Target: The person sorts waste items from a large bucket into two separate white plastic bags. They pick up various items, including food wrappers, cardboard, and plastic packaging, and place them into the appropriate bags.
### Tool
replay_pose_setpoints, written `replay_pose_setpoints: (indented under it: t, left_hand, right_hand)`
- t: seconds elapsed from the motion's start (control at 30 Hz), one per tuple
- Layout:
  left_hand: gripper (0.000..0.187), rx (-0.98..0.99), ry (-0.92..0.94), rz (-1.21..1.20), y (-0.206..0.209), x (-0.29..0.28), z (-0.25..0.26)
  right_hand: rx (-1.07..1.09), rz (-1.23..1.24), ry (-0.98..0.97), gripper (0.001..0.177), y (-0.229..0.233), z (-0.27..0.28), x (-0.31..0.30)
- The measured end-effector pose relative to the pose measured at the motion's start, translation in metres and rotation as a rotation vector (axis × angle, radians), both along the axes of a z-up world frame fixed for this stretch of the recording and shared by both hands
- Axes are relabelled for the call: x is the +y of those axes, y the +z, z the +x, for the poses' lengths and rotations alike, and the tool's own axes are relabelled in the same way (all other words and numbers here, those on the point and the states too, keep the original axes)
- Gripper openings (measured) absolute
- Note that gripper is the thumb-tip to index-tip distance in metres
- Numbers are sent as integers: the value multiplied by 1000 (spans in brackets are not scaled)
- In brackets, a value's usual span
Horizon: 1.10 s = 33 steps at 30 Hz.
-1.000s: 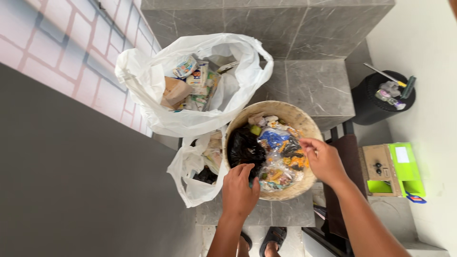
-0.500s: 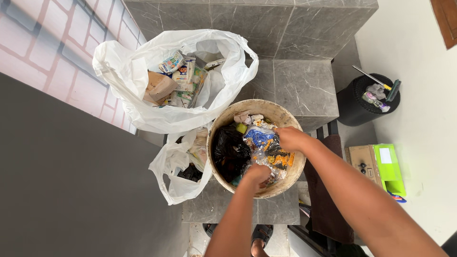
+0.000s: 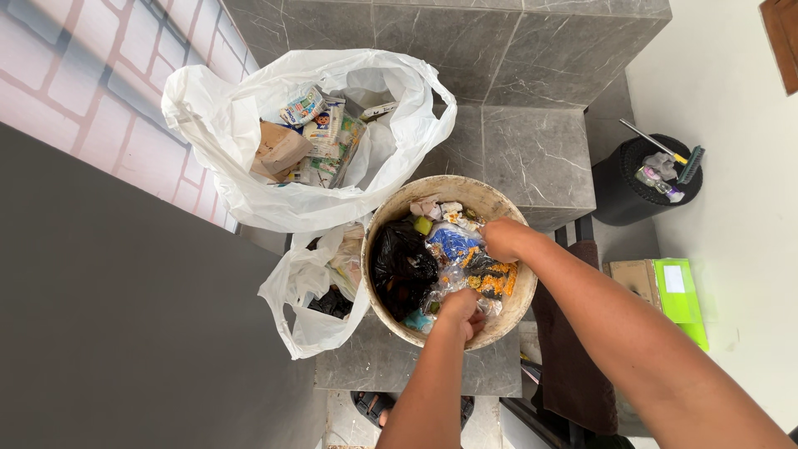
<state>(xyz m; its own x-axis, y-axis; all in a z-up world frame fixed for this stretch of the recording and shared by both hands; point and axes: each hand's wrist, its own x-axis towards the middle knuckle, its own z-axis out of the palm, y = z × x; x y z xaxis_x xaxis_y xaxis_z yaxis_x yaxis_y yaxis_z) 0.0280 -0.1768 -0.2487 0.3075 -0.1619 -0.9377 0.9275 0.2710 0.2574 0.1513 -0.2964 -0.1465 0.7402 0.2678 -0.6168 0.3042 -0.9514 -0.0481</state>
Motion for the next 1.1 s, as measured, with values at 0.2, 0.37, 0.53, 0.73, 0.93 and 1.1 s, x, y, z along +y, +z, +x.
replay_pose_setpoints:
  t: [0.2, 0.37, 0.53, 0.73, 0.93, 1.1]
  left_hand:
    - [20, -4, 60, -41, -23, -15, -3]
    - [8, -18, 58, -25, -40, -21, -7]
    - [3, -29, 16, 15, -27, -7, -6]
    - [10, -106, 3, -61, -4, 15, -11]
    - [36, -288, -292, 352, 28, 19, -10]
    - [51, -424, -733, 538, 69, 23, -13]
  right_hand:
    - [-79, 57, -91, 21, 5, -7, 0]
    - [-62, 49, -97, 23, -1, -5, -4]
    - [-59, 108, -127, 23, -10, 0, -14]
    - [-69, 191, -101, 21, -10, 4, -23]
    - [-75, 196, -181, 15, 7, -7, -12]
    - [-170, 362, -109, 24, 41, -29, 10]
